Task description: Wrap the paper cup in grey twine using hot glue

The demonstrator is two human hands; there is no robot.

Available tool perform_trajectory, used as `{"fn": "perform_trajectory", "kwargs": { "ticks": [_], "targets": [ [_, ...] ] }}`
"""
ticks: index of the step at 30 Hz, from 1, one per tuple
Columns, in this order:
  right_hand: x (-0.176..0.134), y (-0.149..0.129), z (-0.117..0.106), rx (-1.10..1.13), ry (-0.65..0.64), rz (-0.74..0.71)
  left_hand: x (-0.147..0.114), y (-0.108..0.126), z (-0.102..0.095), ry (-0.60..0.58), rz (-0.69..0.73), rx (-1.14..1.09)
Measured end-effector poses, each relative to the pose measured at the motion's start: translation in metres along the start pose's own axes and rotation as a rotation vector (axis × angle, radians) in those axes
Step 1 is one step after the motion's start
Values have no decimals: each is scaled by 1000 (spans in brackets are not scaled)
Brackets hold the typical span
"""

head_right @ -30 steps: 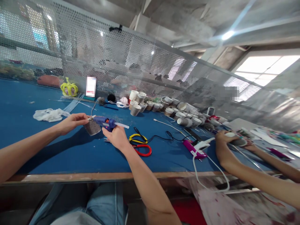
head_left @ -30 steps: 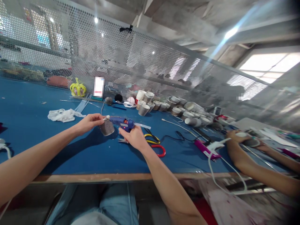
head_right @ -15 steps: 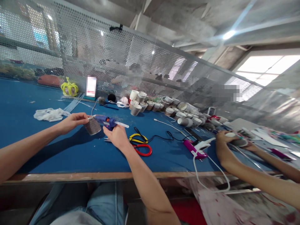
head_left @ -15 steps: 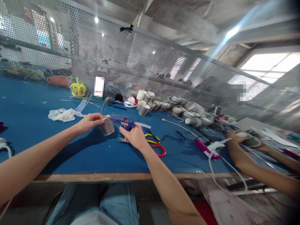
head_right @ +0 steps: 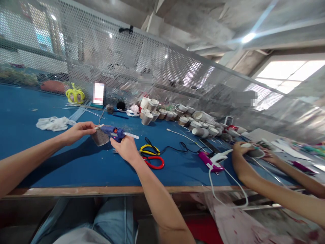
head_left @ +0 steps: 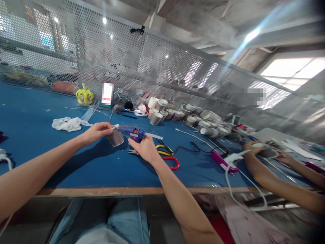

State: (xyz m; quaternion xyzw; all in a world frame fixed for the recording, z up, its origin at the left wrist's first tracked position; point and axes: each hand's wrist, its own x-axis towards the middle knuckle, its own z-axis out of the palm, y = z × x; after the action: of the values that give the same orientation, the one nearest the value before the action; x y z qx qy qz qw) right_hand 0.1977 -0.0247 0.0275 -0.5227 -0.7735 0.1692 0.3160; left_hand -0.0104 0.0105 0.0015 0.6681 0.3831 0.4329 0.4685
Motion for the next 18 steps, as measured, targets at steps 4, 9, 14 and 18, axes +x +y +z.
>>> {"fn": "perform_trajectory", "kwargs": {
  "ticks": [4,9,14,18],
  "targets": [
    [0,-1,-1,28,13,33,0,0,0,-8,4,-15],
    [0,0,0,19,-29,23,1,-2,-1,-4,-5,-18],
    [0,1,0,1,14,10,0,-2,0,-6,2,-22],
    [-2,-2,0,44,-23,20,0,1,1,6,-5,-18]
  ]
}}
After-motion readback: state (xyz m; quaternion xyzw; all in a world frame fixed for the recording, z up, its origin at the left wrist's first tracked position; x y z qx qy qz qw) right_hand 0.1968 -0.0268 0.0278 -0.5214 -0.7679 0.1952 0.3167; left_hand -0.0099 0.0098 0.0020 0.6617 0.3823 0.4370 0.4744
